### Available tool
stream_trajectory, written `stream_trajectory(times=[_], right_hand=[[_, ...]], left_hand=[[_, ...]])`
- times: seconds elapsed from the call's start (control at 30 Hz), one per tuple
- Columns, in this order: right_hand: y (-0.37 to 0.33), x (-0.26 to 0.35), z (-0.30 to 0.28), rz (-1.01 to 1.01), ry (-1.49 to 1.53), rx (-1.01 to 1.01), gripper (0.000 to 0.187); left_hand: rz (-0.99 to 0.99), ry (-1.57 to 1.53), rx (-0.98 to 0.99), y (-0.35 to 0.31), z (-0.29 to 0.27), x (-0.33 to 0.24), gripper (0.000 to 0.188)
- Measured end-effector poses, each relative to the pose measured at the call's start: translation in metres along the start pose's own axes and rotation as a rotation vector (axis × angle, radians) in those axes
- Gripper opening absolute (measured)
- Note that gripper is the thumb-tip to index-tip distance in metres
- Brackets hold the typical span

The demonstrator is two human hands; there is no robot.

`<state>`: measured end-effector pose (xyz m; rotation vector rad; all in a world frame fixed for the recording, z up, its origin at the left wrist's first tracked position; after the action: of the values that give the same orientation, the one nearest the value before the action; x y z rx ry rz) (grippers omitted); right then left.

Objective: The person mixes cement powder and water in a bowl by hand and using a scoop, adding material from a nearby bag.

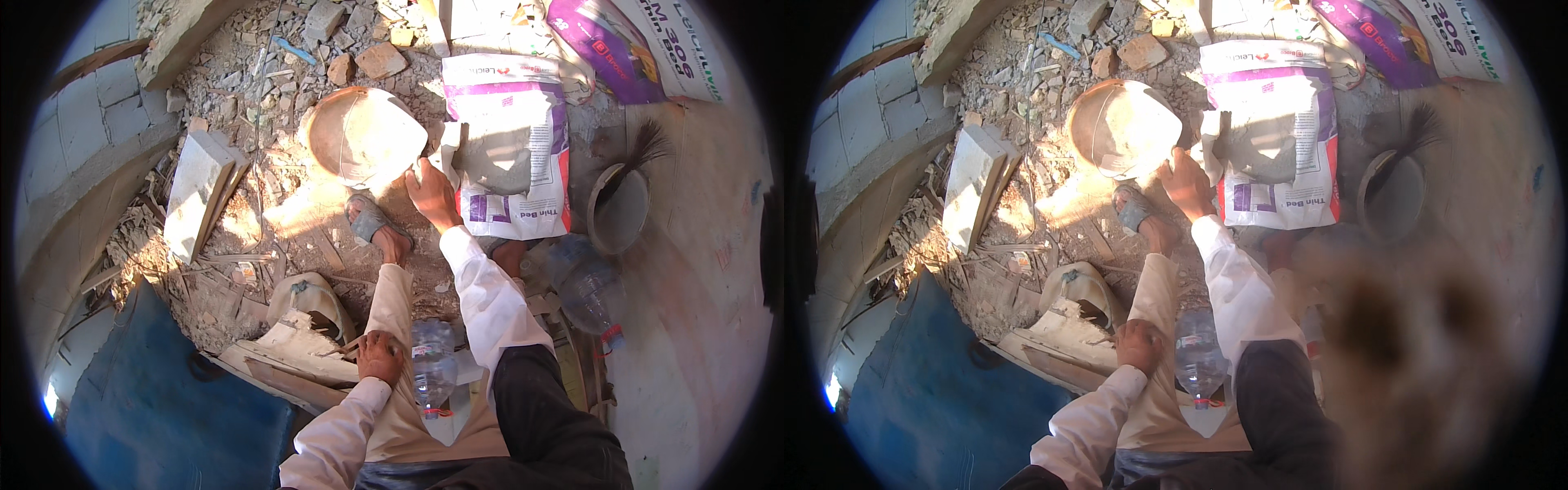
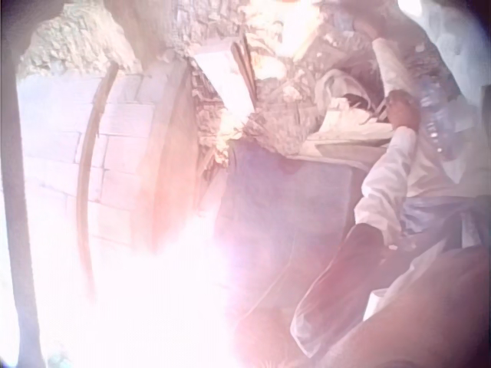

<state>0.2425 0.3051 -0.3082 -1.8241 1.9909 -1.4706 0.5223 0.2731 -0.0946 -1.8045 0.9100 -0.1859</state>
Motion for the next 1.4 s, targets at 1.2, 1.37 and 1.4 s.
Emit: stream_trajectory(times=[1.2,1.37,1.4], right_hand=[[-0.014,-0.137,-0.048,0.477,0.363,0.076,0.043],[-0.033,-0.128,-0.052,0.289,0.447,-0.071,0.037],[-0.036,-0.115,-0.047,0.278,0.448,0.073,0.039]], left_hand=[[0.000,0.154,0.024,-0.003,-0.015,0.001,0.036],[0.023,0.058,0.048,0.009,-0.007,-0.008,0.037],[0.029,0.073,0.035,0.007,-0.006,-0.004,0.038]])
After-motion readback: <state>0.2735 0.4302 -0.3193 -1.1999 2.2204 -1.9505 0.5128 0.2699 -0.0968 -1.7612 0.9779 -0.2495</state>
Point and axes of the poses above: each hand's wrist, its own y-axis towards the middle knuckle, its own z-axis out of the palm, x = y × z, the point moved 2 cm from there along y, towards the middle knuckle, and after that the axes turned 15 degrees about z, right-handed, at the moved point
